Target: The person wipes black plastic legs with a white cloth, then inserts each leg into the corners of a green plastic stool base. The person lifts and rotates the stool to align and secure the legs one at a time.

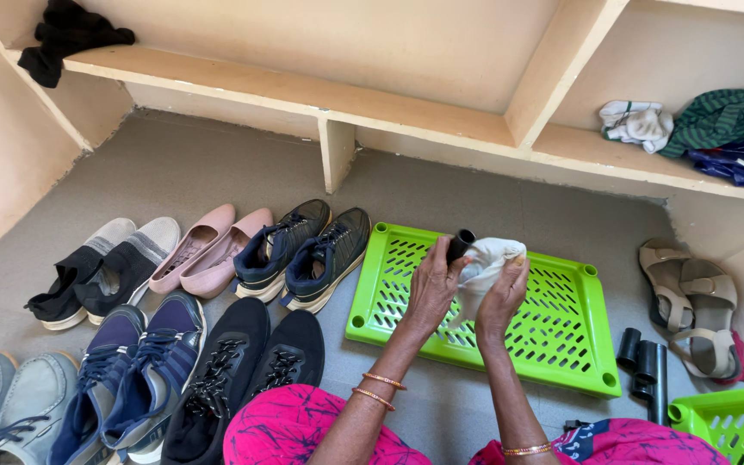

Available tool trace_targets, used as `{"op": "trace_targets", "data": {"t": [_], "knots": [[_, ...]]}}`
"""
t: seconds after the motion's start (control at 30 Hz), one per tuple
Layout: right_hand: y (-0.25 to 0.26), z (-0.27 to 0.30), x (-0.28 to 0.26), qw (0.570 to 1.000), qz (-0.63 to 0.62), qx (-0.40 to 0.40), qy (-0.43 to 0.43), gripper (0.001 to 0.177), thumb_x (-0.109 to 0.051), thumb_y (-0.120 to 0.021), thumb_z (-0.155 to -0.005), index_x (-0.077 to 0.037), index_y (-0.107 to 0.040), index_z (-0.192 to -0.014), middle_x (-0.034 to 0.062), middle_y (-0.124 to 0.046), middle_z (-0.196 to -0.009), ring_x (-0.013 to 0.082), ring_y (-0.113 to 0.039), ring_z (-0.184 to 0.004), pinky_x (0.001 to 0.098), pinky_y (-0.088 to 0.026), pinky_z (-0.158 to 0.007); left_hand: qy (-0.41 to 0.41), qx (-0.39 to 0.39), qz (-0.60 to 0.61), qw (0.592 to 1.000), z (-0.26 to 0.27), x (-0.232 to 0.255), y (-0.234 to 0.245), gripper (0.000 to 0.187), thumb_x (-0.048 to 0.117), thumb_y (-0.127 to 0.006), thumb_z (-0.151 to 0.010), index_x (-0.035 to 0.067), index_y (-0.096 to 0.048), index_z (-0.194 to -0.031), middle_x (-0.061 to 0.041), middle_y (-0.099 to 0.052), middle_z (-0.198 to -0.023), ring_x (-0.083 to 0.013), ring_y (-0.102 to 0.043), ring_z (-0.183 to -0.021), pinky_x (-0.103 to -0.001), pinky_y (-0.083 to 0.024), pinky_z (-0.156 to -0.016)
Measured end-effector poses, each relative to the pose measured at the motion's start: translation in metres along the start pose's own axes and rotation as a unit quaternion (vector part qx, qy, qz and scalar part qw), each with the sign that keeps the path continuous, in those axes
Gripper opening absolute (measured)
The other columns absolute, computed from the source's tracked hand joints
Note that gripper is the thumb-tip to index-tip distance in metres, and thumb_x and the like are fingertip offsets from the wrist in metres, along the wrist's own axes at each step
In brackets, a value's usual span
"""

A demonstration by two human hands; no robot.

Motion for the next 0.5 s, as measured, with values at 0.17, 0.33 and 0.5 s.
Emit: {"op": "trace_targets", "data": {"t": [0.17,0.33,0.5], "knots": [[-0.01,-0.004,-0.03,0.974,0.131,-0.098,0.158,0.038,-0.03,-0.052,-0.107,0.002,-0.054,-0.125,0.0199,-0.066,-0.109,0.0307,-0.068,-0.094,0.0442,-0.055,-0.08,-0.175,0.054,-0.207,0.961,0.01,0.011,0.006,0.052,-0.008,-0.059,-0.084,0.003,-0.05,-0.134,-0.022,-0.057,-0.111,-0.0369,-0.057,-0.1,-0.048,-0.054,-0.087],[-0.005,-0.01,-0.034,0.96,0.204,-0.113,0.153,0.034,-0.029,-0.045,-0.113,0.002,-0.059,-0.115,0.0198,-0.067,-0.093,0.0293,-0.069,-0.082,0.0434,-0.053,-0.071,-0.206,0.044,-0.235,0.949,0.016,0.013,0.005,0.055,-0.015,-0.057,-0.083,0.001,-0.05,-0.135,-0.023,-0.054,-0.113,-0.0356,-0.056,-0.101,-0.045,-0.055,-0.09],[0.006,-0.024,-0.022,0.968,0.211,-0.105,0.085,0.045,-0.034,-0.039,-0.113,0.001,-0.066,-0.106,0.0134,-0.062,-0.069,0.0246,-0.063,-0.061,0.0421,-0.048,-0.058,-0.203,0.028,-0.194,0.959,0.015,0.011,-0.002,0.053,-0.006,-0.062,-0.076,0.002,-0.05,-0.127,-0.024,-0.055,-0.113,-0.0366,-0.056,-0.101,-0.047,-0.055,-0.088]]}}
Point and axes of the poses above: each hand's wrist, its own z-axis away from the middle knuckle, its own y-axis out of the back of the hand, x = y × z, the point moved 2 cm from there along -z, towards the middle knuckle
